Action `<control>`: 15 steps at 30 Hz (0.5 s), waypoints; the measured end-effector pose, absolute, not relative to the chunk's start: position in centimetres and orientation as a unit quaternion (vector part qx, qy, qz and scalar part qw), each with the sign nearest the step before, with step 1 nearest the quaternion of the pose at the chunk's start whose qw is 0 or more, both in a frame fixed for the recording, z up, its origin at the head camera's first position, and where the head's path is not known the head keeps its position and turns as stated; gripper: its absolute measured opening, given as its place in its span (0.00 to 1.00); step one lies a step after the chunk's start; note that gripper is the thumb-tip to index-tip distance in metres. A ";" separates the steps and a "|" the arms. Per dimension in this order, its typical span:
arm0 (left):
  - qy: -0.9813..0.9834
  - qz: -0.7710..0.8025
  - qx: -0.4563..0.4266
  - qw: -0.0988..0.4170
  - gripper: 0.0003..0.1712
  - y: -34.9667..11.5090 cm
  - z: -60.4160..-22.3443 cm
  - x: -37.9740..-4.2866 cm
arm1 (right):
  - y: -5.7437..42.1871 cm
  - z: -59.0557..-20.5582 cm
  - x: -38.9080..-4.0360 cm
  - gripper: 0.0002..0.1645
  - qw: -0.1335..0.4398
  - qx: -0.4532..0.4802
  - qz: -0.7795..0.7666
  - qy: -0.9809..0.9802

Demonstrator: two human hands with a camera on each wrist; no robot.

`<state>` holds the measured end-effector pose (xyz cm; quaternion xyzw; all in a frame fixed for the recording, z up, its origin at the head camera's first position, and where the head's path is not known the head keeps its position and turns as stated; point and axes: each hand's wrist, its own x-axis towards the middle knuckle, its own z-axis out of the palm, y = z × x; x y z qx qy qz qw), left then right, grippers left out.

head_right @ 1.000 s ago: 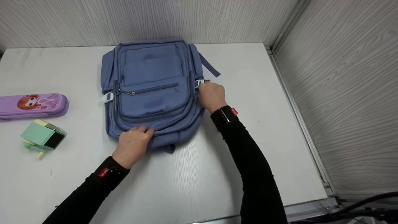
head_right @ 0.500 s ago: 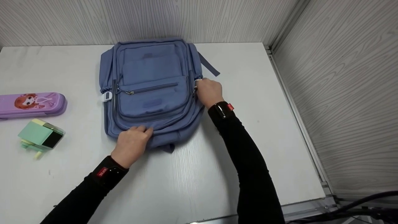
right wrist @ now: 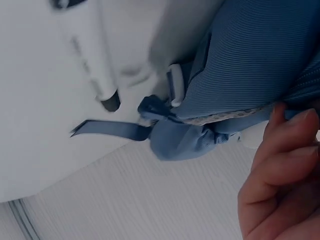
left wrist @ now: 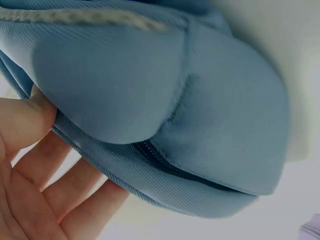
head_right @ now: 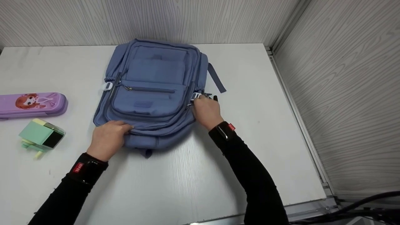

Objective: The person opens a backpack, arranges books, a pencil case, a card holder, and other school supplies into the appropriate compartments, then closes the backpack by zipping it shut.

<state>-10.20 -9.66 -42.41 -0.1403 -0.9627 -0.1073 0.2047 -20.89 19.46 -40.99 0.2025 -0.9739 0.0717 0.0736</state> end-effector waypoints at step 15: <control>-0.989 -0.110 -0.054 0.087 0.19 -15.3 -40.8 -12.5 | 15.6 -42.8 -14.3 0.04 0.142 0.258 0.136 -0.946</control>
